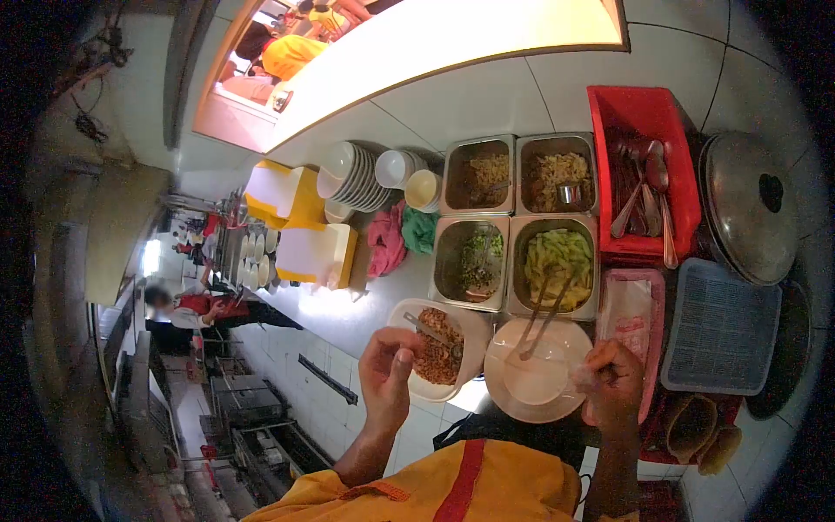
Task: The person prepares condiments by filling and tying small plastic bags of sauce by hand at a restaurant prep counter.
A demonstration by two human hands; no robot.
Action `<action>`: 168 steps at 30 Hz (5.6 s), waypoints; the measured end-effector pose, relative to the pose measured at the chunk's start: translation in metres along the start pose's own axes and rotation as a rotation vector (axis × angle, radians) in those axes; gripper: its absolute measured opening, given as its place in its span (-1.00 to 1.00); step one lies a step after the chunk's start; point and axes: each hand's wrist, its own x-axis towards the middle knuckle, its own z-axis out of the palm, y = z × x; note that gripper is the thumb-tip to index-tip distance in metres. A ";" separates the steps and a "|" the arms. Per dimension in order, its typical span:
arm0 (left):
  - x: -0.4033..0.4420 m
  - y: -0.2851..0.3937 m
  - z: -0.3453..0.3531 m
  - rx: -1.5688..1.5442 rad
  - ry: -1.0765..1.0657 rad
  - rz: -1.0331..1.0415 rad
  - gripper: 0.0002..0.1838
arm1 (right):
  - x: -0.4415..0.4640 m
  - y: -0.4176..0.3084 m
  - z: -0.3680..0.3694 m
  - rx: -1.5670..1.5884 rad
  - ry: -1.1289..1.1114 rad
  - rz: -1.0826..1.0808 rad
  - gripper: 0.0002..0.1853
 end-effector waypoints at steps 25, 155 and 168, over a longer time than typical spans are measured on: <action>-0.046 -0.016 0.015 -0.138 -0.739 -0.337 -0.87 | -0.026 0.015 0.047 -0.333 -0.283 0.163 -0.75; -0.029 -0.033 -0.007 -0.024 -0.710 -0.290 -0.61 | -0.056 -0.018 0.042 -0.657 -0.693 -0.231 -0.43; -0.028 -0.025 -0.005 0.022 -0.542 -0.209 -0.59 | -0.054 -0.018 0.039 -0.671 -0.639 -0.270 -0.37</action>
